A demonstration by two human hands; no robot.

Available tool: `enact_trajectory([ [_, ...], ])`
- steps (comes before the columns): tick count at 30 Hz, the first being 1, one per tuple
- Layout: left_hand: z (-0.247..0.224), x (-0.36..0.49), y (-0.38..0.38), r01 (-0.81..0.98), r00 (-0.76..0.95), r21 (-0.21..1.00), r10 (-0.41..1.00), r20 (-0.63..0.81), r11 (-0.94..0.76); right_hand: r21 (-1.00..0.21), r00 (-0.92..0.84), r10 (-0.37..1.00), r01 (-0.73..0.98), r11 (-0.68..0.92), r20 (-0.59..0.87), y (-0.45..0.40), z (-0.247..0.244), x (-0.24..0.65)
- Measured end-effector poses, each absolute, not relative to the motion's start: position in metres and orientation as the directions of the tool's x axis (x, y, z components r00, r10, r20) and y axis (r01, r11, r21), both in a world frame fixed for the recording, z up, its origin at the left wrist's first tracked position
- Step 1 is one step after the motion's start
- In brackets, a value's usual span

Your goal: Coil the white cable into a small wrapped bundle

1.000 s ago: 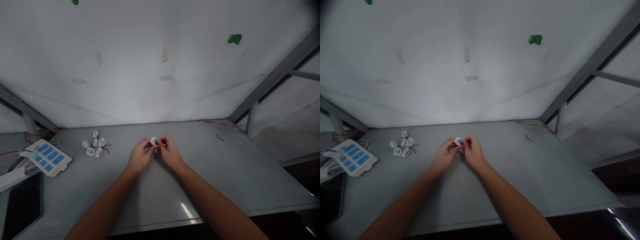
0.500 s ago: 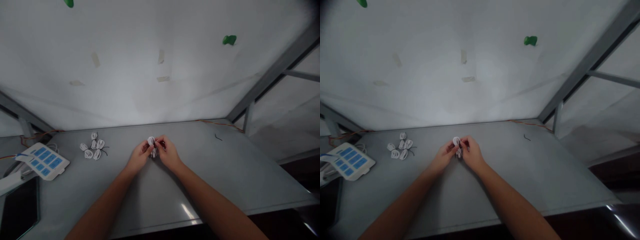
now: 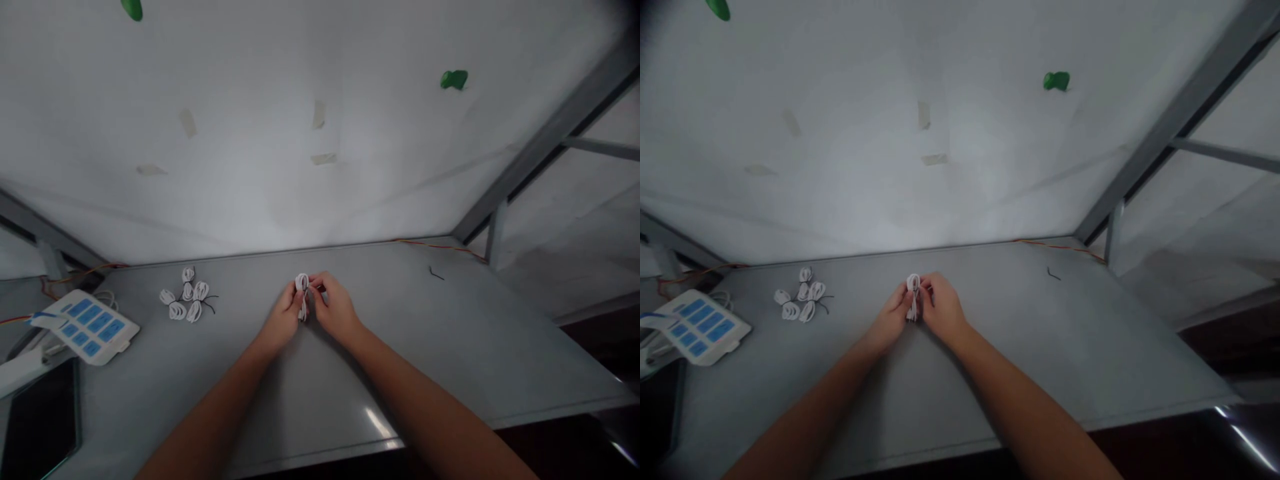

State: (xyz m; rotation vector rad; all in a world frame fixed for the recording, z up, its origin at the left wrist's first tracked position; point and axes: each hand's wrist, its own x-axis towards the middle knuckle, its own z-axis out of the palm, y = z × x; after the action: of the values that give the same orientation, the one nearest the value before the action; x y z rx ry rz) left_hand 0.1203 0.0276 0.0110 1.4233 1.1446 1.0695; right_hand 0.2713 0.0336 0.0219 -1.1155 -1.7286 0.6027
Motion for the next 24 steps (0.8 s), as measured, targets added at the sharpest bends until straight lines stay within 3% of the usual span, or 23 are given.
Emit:
enact_trajectory([
  [6,0.011,0.122,0.027,0.019,0.129,1.000,0.991,-0.020,0.018,-0.703,-0.185,0.875,0.533,0.471,0.446,0.031,0.021,0.271],
  [11,0.012,0.124,0.026,-0.084,0.143,0.991,0.985,-0.093,0.106,-0.774,-0.139,0.907,0.480,0.412,0.397,0.032,0.023,0.271],
  [15,0.015,0.123,0.026,0.014,0.129,1.000,0.991,0.023,-0.025,-0.849,-0.108,0.938,0.401,0.345,0.330,0.035,0.023,0.273],
  [19,0.014,0.121,0.026,0.077,0.128,0.986,0.982,0.139,-0.149,-0.976,-0.069,0.987,0.156,0.155,0.146,0.039,0.022,0.274],
  [22,0.013,0.122,0.028,0.016,0.129,0.995,0.987,0.098,-0.101,-0.992,-0.128,0.991,-0.107,-0.059,-0.045,0.042,0.023,0.275],
  [24,0.013,0.123,0.030,-0.060,0.148,0.997,0.987,0.063,-0.055,-0.965,-0.187,0.978,-0.225,-0.136,-0.095,0.043,0.025,0.276],
])
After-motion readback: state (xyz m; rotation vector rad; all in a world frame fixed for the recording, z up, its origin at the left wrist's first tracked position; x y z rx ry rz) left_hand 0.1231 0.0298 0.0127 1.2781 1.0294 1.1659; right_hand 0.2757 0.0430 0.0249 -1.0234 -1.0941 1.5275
